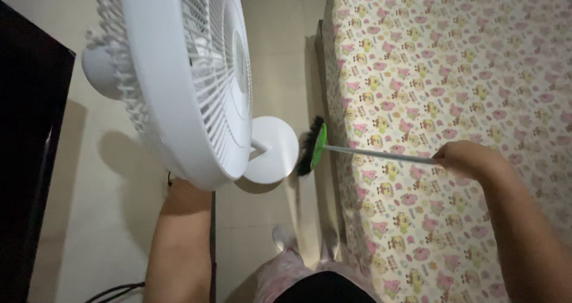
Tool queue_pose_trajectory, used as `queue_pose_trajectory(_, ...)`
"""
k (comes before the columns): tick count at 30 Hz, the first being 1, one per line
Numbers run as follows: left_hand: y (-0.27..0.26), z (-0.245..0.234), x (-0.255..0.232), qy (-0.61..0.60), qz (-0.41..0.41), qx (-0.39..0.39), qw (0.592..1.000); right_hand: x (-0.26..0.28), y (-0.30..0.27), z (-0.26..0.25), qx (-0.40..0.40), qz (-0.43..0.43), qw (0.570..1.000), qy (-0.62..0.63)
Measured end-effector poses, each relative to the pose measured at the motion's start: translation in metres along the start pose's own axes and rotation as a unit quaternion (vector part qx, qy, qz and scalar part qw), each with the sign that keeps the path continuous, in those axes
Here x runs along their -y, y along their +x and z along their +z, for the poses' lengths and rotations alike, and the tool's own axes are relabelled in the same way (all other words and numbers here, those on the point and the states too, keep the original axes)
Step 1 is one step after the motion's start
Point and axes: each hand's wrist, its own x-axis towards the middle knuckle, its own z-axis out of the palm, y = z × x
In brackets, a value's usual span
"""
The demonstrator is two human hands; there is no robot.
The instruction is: The person sweeps the floor around a bed, furniture, and a fan using a broom, moving items such as a storage unit and a trash bin to reach different areas.
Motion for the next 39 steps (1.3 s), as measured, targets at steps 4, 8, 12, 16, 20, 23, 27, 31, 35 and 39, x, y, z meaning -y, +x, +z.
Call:
queue_pose_trajectory(4, -0.015, 0.028, -0.006, 0.001, -0.007, 0.006, 1.0, 0.016, -0.055, -0.026, -0.049, -0.041, 0.995, -0.071)
queue_pose_trajectory(8, -0.042, 0.057, -0.006, 0.0, -0.027, 0.024, 0.999, 0.041, -0.085, -0.037, -0.023, -0.009, 0.999, 0.037)
queue_pose_trajectory(12, -0.06, 0.063, -0.011, 0.01, -0.038, 0.019, 0.999, 0.081, -0.063, -0.009, -0.045, -0.032, 0.998, 0.005)
queue_pose_trajectory(16, -0.06, 0.052, -0.018, 0.023, -0.039, 0.007, 0.999, 0.077, -0.036, 0.013, -0.104, -0.053, 0.986, -0.119)
queue_pose_trajectory(20, -0.088, 0.036, -0.021, 0.044, -0.056, -0.009, 0.997, 0.051, -0.02, 0.016, -0.071, -0.024, 0.995, -0.067)
queue_pose_trajectory(23, -0.112, 0.019, -0.021, 0.063, -0.07, -0.032, 0.995, 0.039, -0.011, 0.012, -0.065, -0.004, 0.996, -0.059)
queue_pose_trajectory(27, -0.171, 0.001, -0.016, 0.105, -0.119, -0.062, 0.985, 0.027, 0.011, 0.012, -0.088, -0.008, 0.993, -0.08)
queue_pose_trajectory(31, -0.258, -0.019, -0.013, 0.159, -0.2, -0.087, 0.963, 0.032, 0.045, 0.015, -0.071, -0.051, 0.993, -0.08)
queue_pose_trajectory(35, -0.347, -0.035, -0.02, 0.208, -0.286, -0.116, 0.928, 0.057, 0.073, 0.02, -0.082, -0.14, 0.976, -0.145)
queue_pose_trajectory(39, -0.435, -0.044, -0.03, 0.249, -0.36, -0.137, 0.889, 0.092, 0.09, 0.032, -0.098, -0.243, 0.953, -0.154)
